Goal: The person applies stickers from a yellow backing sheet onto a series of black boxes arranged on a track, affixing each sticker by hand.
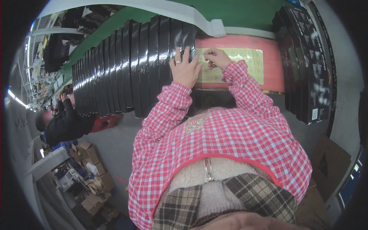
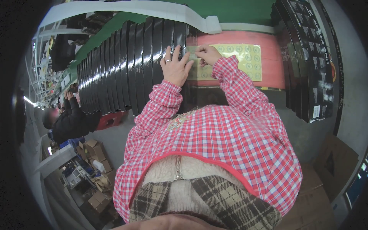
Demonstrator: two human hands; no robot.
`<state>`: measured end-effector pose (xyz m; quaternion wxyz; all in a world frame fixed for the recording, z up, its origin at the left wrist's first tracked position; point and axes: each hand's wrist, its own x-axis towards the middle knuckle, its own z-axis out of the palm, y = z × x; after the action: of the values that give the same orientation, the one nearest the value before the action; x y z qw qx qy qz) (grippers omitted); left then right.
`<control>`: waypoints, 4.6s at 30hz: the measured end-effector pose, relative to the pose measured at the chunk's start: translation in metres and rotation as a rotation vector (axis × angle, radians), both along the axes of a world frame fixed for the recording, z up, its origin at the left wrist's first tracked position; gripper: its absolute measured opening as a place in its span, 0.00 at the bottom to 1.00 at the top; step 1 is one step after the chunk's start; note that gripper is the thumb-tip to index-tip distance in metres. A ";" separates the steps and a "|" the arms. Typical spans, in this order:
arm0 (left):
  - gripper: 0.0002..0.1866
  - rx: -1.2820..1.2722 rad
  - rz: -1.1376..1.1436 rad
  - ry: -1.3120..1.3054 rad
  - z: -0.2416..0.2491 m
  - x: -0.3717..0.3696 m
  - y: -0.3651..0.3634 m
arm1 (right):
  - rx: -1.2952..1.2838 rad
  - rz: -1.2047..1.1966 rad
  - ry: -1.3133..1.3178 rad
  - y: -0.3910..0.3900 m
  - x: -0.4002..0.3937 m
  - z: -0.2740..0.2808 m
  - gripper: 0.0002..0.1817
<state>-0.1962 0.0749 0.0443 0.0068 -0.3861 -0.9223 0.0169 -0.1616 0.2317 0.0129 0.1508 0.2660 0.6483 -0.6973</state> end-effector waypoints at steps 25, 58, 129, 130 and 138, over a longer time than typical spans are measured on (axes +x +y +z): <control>0.35 -0.177 0.220 -0.083 -0.006 0.043 0.004 | 0.606 -0.259 -0.157 0.113 0.152 -0.078 0.13; 0.25 0.396 0.115 -0.446 -0.060 0.107 0.088 | 0.699 -0.007 -0.077 0.131 0.113 -0.099 0.16; 0.04 0.250 -0.212 -0.483 -0.177 0.031 0.215 | 0.621 -0.144 -0.107 0.134 0.124 -0.107 0.20; 0.05 0.230 -0.202 -0.497 -0.175 0.032 0.215 | 0.658 -0.131 -0.081 0.135 0.124 -0.112 0.19; 0.05 0.193 -0.130 -0.584 -0.164 0.038 0.211 | 0.765 -0.177 0.081 0.139 0.127 -0.140 0.11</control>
<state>-0.1586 0.2861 -0.1198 -0.2208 -0.4304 -0.8559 -0.1828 -0.0348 0.3711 -0.1270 -0.0457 0.3303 0.8413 -0.4255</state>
